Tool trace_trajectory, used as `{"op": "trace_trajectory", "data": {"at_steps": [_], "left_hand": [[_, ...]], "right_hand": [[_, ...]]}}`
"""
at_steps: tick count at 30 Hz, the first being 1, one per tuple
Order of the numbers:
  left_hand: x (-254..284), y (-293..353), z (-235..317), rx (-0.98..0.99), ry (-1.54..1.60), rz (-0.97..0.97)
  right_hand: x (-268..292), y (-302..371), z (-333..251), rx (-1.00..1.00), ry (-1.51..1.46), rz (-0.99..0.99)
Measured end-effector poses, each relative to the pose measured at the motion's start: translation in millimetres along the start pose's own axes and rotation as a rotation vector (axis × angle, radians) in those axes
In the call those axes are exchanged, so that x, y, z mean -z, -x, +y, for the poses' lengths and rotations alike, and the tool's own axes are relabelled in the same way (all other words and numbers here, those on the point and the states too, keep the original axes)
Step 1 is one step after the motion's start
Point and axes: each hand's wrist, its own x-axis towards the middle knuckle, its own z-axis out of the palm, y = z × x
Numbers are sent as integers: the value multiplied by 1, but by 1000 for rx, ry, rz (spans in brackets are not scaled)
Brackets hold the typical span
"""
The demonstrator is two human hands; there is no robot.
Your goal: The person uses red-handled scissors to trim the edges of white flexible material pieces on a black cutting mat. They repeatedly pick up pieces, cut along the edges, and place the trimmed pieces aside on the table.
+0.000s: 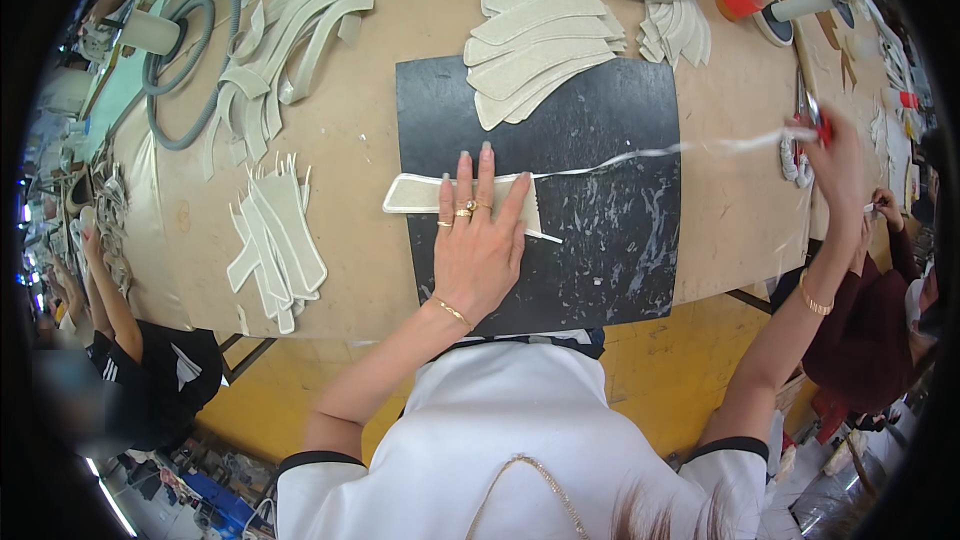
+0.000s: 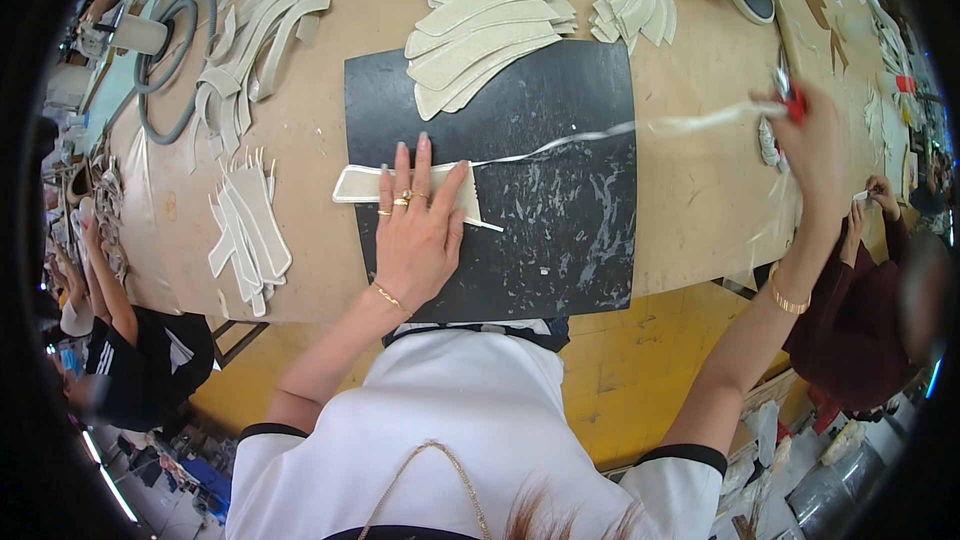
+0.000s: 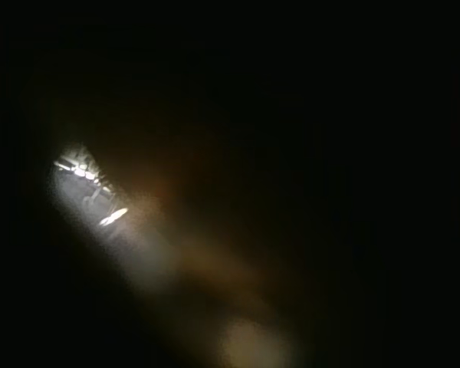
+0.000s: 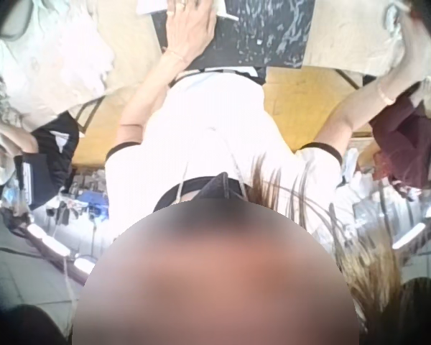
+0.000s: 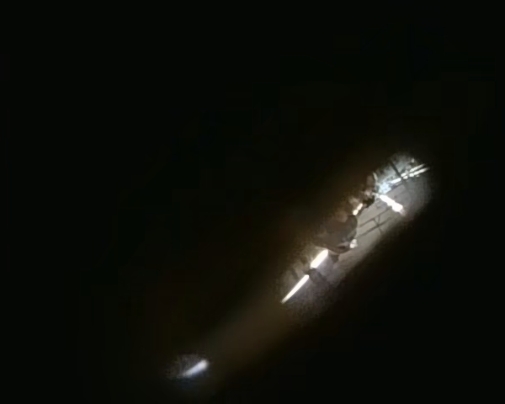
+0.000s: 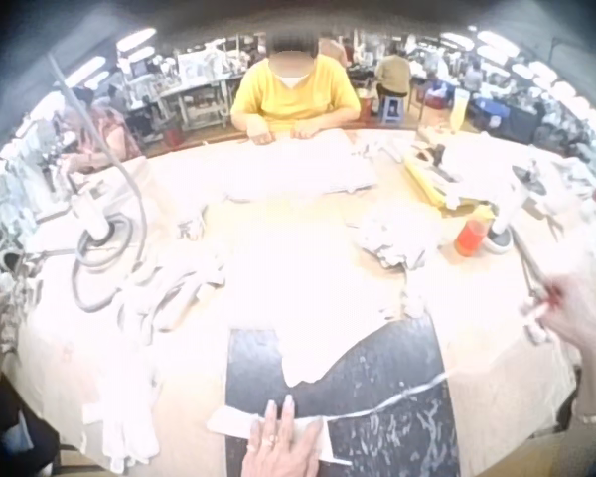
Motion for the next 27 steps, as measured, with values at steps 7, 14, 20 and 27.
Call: {"op": "trace_trajectory", "data": {"at_steps": [7,14,20,27], "left_hand": [[-7,22,2,74,113,65],[-14,34,6,96,21,52],[-14,34,5,95,15,63],[-15,34,5,104,51,80]], "right_hand": [[-59,39,-64,289,287,300],[-132,168,-144,489,-208,-12],[-171,182,-172,467,-267,205],[-177,177,-178,498,-253,208]]}}
